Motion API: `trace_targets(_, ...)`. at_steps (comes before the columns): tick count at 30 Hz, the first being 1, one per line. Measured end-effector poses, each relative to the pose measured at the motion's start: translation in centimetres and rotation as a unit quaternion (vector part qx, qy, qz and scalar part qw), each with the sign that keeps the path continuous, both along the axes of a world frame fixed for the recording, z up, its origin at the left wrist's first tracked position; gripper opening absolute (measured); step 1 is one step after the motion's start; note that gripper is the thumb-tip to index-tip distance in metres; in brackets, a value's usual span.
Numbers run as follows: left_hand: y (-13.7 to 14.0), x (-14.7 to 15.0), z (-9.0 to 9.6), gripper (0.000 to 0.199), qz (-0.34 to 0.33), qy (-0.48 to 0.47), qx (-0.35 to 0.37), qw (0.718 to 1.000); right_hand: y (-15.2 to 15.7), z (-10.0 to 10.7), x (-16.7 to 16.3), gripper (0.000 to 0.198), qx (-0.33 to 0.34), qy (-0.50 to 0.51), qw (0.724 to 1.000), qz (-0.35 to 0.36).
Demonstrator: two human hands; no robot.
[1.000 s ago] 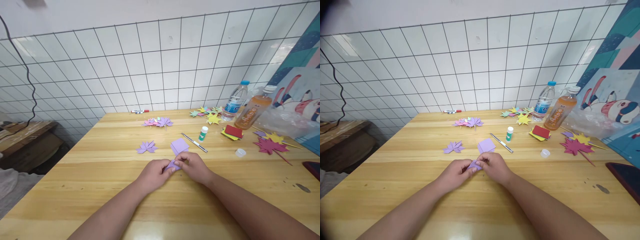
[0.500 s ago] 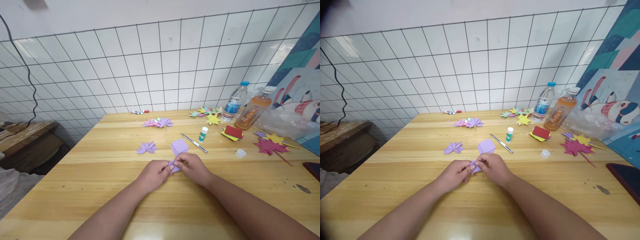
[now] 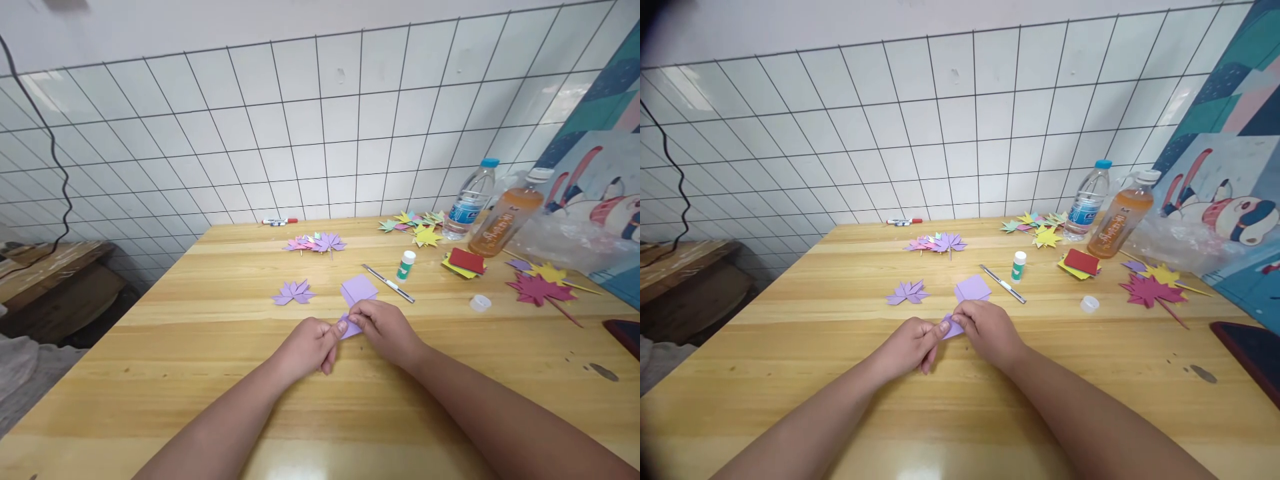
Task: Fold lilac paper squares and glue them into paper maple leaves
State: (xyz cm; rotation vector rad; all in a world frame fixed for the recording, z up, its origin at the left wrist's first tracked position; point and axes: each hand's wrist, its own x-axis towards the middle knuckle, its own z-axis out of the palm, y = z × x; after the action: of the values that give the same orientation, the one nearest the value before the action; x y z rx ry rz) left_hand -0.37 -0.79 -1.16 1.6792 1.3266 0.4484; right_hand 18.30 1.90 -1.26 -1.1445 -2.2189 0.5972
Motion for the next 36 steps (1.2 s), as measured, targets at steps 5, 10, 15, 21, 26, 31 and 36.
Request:
trace_targets(5, 0.35, 0.0, -0.01, 0.044, 0.029, 0.039, 0.121, 0.991, 0.0, -0.01, 0.0, 0.018, 0.008, -0.015, 1.0, 0.005)
trace_targets(10, 0.39, 0.22, 0.04, 0.042, -0.001, -0.014, 0.073, 0.997, -0.06, 0.0, -0.03, 0.017, 0.019, -0.018, 1.0, 0.007)
trace_targets(15, 0.25, 0.18, 0.0, 0.045, -0.005, -0.037, 0.04, 0.998, -0.03, 0.08, 0.02, 0.02, 0.008, -0.024, 1.0, 0.001)
trace_targets(21, 0.22, 0.31, -0.21, 0.051, 0.002, -0.065, -0.008, 0.998, -0.13, 0.27, -0.04, 0.021, 0.004, -0.029, 0.999, 0.014)
trace_targets(26, 0.21, 0.38, 0.35, 0.036, 0.023, -0.045, 0.097, 0.994, -0.12, 0.16, -0.13, 0.021, 0.016, -0.046, 0.998, 0.028)
trace_targets(31, 0.32, 0.26, 0.55, 0.033, 0.012, -0.025, 0.114, 0.993, -0.09, 0.02, -0.09, 0.021, -0.005, -0.033, 0.999, 0.029)
trace_targets(36, 0.5, 0.1, 0.43, 0.035, 0.03, 0.029, 0.155, 0.987, 0.06, -0.57, -0.02, 0.017, -0.075, 0.022, 0.996, 0.036)
